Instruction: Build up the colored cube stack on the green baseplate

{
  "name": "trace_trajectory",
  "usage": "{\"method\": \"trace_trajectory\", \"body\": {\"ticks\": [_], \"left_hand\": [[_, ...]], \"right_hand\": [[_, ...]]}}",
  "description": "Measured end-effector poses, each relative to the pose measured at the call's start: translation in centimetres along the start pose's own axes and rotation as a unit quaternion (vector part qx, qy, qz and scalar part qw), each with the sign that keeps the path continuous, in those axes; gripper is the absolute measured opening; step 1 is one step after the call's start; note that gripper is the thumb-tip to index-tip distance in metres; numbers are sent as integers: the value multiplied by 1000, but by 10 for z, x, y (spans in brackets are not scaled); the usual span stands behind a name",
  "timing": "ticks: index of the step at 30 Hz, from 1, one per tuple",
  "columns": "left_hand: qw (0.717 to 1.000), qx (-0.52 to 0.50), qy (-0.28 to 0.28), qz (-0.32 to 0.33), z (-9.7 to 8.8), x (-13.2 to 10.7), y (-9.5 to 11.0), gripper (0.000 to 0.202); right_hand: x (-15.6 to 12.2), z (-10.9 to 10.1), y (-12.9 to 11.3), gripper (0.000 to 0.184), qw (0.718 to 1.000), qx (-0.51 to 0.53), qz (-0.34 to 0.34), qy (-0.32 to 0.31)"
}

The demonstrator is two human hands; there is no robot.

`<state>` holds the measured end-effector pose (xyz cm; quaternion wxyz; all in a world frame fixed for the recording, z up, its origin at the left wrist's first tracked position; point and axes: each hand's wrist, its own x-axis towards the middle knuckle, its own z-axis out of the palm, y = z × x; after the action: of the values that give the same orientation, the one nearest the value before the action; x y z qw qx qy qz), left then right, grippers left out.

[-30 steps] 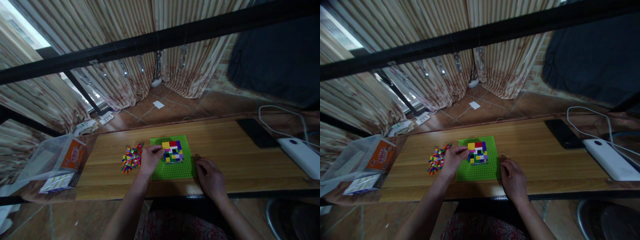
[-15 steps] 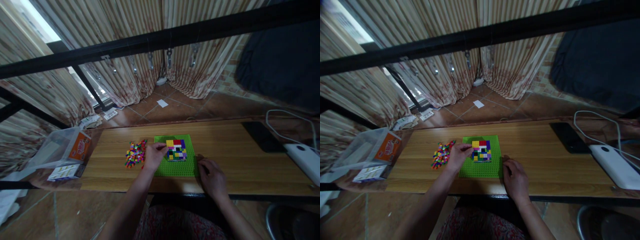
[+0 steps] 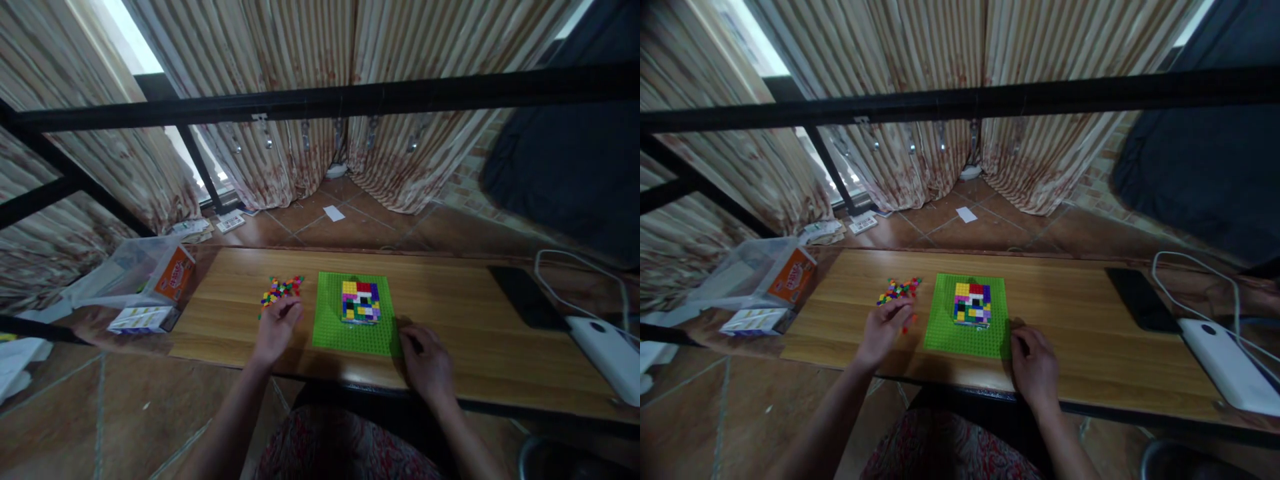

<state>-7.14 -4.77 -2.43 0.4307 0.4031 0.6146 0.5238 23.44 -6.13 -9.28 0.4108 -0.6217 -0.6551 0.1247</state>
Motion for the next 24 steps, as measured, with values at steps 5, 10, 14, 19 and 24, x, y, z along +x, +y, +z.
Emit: {"method": "trace_trajectory", "body": {"ticks": [5,10,14,19,24], "left_hand": [[984,96,148,10,-72,-1,-14,34],[956,199,215,9,-105,-4,-20,31],[944,267,190,24,-101,-8,-27,28],[928,336,98,127,-87,-18,-39,22],[910,365,68,188,-76,-26,-44,29]], "right_hand": [[8,-2,-15,40,997,44,64,-2],[12,7,-54,56,998,34,25,-34],[-7,14,-91,23,998,32,-56,0],[-14,52,-133,19,971,108,-149,-152],[16,107,-152,24,972,78,-128,-181]]}}
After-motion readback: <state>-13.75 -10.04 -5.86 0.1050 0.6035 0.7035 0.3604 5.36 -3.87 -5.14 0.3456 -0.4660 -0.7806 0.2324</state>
